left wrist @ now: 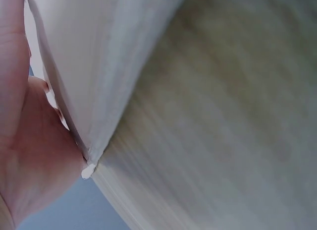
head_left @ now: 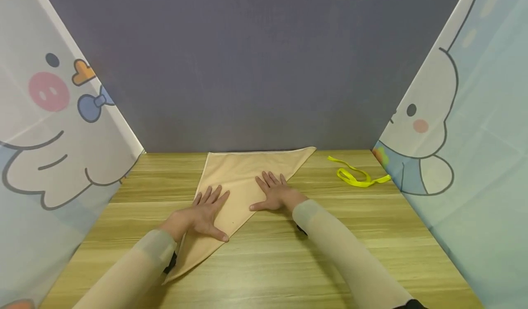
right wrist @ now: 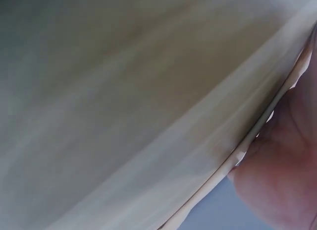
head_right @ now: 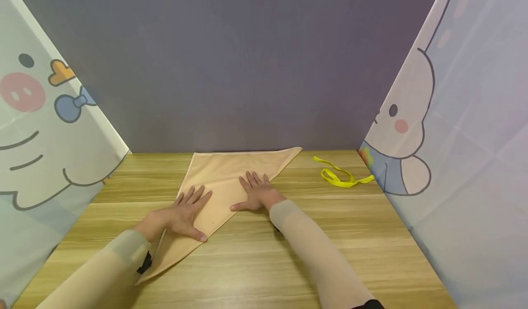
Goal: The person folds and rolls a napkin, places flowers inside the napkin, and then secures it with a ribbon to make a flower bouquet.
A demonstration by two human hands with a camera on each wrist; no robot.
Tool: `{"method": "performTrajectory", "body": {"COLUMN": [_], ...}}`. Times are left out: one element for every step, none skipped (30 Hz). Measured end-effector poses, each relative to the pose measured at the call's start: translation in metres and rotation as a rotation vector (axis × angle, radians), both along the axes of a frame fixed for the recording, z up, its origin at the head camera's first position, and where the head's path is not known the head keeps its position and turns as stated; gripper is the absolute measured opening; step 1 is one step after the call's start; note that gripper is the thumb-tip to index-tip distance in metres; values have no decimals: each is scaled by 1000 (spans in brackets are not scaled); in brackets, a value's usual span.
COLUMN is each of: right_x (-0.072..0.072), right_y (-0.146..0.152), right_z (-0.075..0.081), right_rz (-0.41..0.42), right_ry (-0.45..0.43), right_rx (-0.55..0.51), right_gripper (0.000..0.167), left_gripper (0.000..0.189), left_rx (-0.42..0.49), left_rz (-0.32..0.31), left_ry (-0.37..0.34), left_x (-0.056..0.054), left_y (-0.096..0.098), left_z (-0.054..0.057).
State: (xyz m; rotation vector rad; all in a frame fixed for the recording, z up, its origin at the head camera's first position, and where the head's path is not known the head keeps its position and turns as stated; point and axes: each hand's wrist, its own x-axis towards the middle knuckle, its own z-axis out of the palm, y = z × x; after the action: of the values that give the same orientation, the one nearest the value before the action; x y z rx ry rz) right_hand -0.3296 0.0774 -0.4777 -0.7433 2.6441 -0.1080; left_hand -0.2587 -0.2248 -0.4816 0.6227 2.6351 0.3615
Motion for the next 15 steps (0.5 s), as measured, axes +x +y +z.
{"method": "performTrajectory", "body": {"right_x": [-2, -5, -7, -10, -15, -18, -21, -23, -26, -30, -34, -35, -40, -45, -51], "right_y": [2, 5, 8, 11, 14, 18, 21, 24, 28, 31, 34, 37, 39, 42, 45], "right_z": [0, 1, 1, 1, -3, -3, -2, -2, -3, -4, -5, -3, -6, -10, -13], "right_rz": [-5, -12, -16, -22, -32, -39, -46, -54, -61, -72, -81, -89, -96, -106, -115], "right_ry": [-5, -13, -15, -16, -21, -24, -29, -30, -30, -34, -38, -38, -38, -38, -41], "right_rx": [-3, -4, -6, -7, -23, -29, -33, -39, -47, -51, -61, -55, -55, -59, -60], "right_gripper": [114, 114, 113, 113, 114, 114, 114, 115, 116, 117, 119, 118, 120, 121, 122], "left_gripper": [151, 151, 151, 151, 151, 151, 151, 151, 151, 151, 151, 151, 151, 150, 150], "left_rx": [2, 2, 2, 3, 6, 6, 6, 5, 5, 5, 5, 6, 10, 13, 14], "left_rz": [0, -1, -1, -2, -3, -4, -5, -5, -5, -6, -7, -8, -8, -9, -9], "left_ry": [2, 2, 4, 5, 6, 6, 6, 5, 6, 4, 2, -1, -5, -8, -11], "left_x": [0, 0, 0, 0, 0, 0, 0, 0, 0, 0, 0, 0, 0, 1, 1], "left_y": [0, 0, 0, 0, 0, 0, 0, 0, 0, 0, 0, 0, 0, 0, 0], "left_z": [0, 0, 0, 0, 1, 1, 1, 1, 1, 2, 2, 2, 3, 3, 3]}}
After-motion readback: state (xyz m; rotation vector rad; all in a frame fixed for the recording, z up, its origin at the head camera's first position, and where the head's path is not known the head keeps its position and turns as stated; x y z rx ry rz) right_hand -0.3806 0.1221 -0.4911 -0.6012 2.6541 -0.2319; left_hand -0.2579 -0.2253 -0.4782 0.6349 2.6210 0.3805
